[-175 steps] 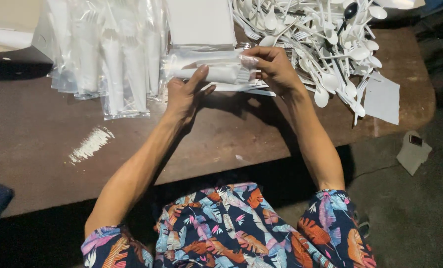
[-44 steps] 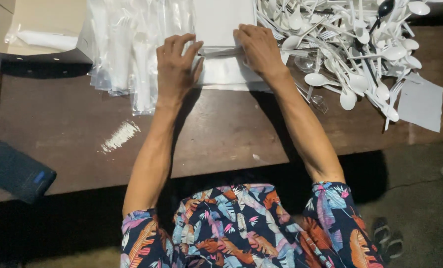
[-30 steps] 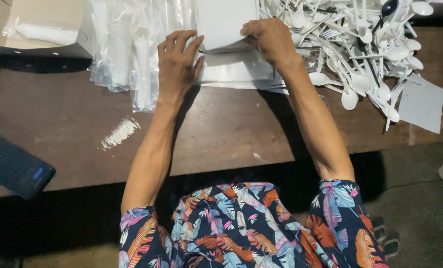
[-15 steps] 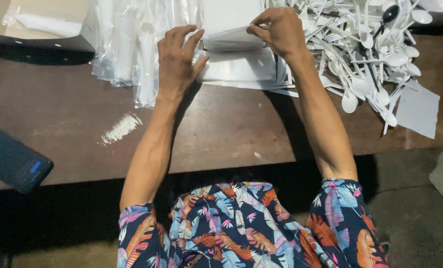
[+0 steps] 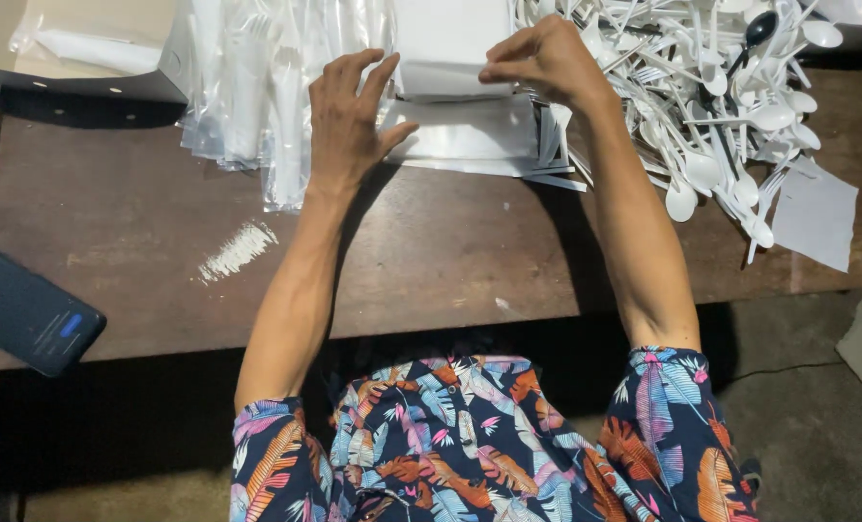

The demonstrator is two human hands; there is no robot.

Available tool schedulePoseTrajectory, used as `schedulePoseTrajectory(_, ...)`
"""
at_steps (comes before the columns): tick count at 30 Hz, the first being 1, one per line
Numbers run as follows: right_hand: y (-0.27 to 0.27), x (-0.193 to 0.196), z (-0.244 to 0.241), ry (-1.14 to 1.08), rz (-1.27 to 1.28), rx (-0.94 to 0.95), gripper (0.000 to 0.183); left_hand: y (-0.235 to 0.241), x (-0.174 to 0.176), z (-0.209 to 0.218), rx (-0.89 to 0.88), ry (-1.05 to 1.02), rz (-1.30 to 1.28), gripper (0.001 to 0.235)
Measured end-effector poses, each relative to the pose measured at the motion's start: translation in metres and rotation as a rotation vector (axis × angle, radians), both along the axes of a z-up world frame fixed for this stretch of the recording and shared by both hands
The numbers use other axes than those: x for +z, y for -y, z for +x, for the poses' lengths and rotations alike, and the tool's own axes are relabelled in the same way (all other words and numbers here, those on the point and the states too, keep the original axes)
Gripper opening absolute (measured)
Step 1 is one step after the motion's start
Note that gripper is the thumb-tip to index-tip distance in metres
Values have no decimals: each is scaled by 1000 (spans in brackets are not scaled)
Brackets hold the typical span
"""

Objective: The person picks up plastic forks and spoons, wraps them in a paper tissue, and places the bundle into a plastic bag, repeating the process with multiple sets.

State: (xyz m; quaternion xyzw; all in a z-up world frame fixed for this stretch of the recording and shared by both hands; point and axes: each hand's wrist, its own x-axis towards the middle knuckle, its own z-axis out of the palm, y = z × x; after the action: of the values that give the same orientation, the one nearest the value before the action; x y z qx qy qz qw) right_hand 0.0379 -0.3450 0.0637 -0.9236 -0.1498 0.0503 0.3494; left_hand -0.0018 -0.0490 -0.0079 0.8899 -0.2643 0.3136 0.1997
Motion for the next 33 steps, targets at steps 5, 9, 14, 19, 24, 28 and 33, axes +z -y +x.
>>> schedulePoseTrajectory(5, 6, 1, -2, 273, 218, 39, 13, -4, 3, -1, -43, 36, -38, 98)
schedulePoseTrajectory(9, -1, 28, -48, 503, 40, 137, 8, -9, 16, -3, -93, 76, -141, 85)
schedulePoseTrajectory(14, -2, 14, -114, 511, 55, 498, 6, -14, 49, -31, -181, 28, -462, 76)
schedulePoseTrajectory(19, 5, -35, -171, 421, -31, 611, 10, -3, 45, -36, -397, -96, -432, 52)
schedulePoseTrajectory(24, 13, -50, -206, 282, -36, 654, 18, 20, 62, -54, -653, -126, -268, 34)
schedulePoseTrajectory(28, 14, -48, -215, 296, 9, 624, 25, 47, 29, -68, -699, -185, 76, 33)
schedulePoseTrajectory(33, 18, -66, -213, 458, 5, 341, 39, 50, 13, -114, -632, -295, 295, 49)
